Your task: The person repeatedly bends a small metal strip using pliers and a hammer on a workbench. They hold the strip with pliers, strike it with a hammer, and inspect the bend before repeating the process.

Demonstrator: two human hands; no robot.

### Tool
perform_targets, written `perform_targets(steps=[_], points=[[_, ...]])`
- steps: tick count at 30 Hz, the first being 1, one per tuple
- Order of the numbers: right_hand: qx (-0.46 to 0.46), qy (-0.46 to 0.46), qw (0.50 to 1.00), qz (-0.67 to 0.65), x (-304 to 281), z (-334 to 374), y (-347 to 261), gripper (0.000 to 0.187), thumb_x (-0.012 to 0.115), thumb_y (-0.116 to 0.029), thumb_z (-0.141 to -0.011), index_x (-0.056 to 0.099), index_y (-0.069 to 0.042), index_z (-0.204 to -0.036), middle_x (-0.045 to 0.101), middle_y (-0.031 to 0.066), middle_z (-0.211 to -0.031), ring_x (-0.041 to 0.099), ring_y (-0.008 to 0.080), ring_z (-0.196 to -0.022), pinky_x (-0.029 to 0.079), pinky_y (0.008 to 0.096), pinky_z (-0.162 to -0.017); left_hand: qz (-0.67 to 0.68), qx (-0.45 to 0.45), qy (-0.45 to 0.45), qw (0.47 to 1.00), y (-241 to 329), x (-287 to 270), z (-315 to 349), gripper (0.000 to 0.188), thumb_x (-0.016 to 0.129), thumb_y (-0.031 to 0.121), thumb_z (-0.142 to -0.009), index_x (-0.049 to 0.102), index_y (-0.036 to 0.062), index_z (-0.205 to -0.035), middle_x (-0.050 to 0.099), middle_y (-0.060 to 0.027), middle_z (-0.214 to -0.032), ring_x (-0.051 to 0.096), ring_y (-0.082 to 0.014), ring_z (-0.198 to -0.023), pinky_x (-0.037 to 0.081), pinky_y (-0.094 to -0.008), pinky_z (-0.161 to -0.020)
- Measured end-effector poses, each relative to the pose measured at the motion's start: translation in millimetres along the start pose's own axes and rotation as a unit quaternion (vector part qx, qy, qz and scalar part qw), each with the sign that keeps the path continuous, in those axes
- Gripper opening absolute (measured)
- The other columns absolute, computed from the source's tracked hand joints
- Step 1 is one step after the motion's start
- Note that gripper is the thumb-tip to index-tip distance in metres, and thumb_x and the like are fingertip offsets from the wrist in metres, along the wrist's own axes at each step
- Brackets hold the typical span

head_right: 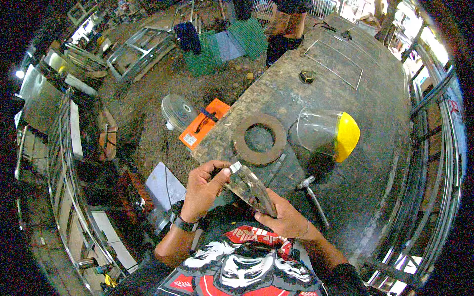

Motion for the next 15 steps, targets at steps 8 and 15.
perform_targets(steps=[8, 15], points=[[-0.076, 0.036, 0.991, 0.108, 7, -5, 13, 0.039, 0.068, -0.005, -0.095, 0.052, -0.005, -0.131, 0.055, 0.0017, -0.114, 0.053, 0.0106, -0.102, 0.046, 0.0292, -0.092, -0.001, 0.032, 0.013, 0.999, -5, 5, 6, 0.016, 0.065, 0.013, -0.102, 0.072, 0.0001, -0.11, 0.067, 0.0013, -0.088, 0.059, -0.0059, -0.08, 0.049, -0.0243, -0.072], [-0.075, 0.065, 0.99, 0.103, 12, -8, 16, 0.029, 0.071, -0.008, -0.093, 0.055, -0.006, -0.118, 0.054, -0.0001, -0.099, 0.053, 0.0105, -0.091, 0.046, 0.0281, -0.083, -0.009, 0.07, 0.005, 0.997, -14, 3, 5, 0.016, 0.066, 0.011, -0.102, 0.072, -0.0004, -0.111, 0.068, 0.0005, -0.091, 0.059, -0.0065, -0.082, 0.049, -0.0245, -0.075]])
Point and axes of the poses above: each hand's wrist, its own z-axis away from the middle knuckle, its own x-axis out of the palm, y = z × x, the point moved 1 cm from there along -z, towards the middle knuckle
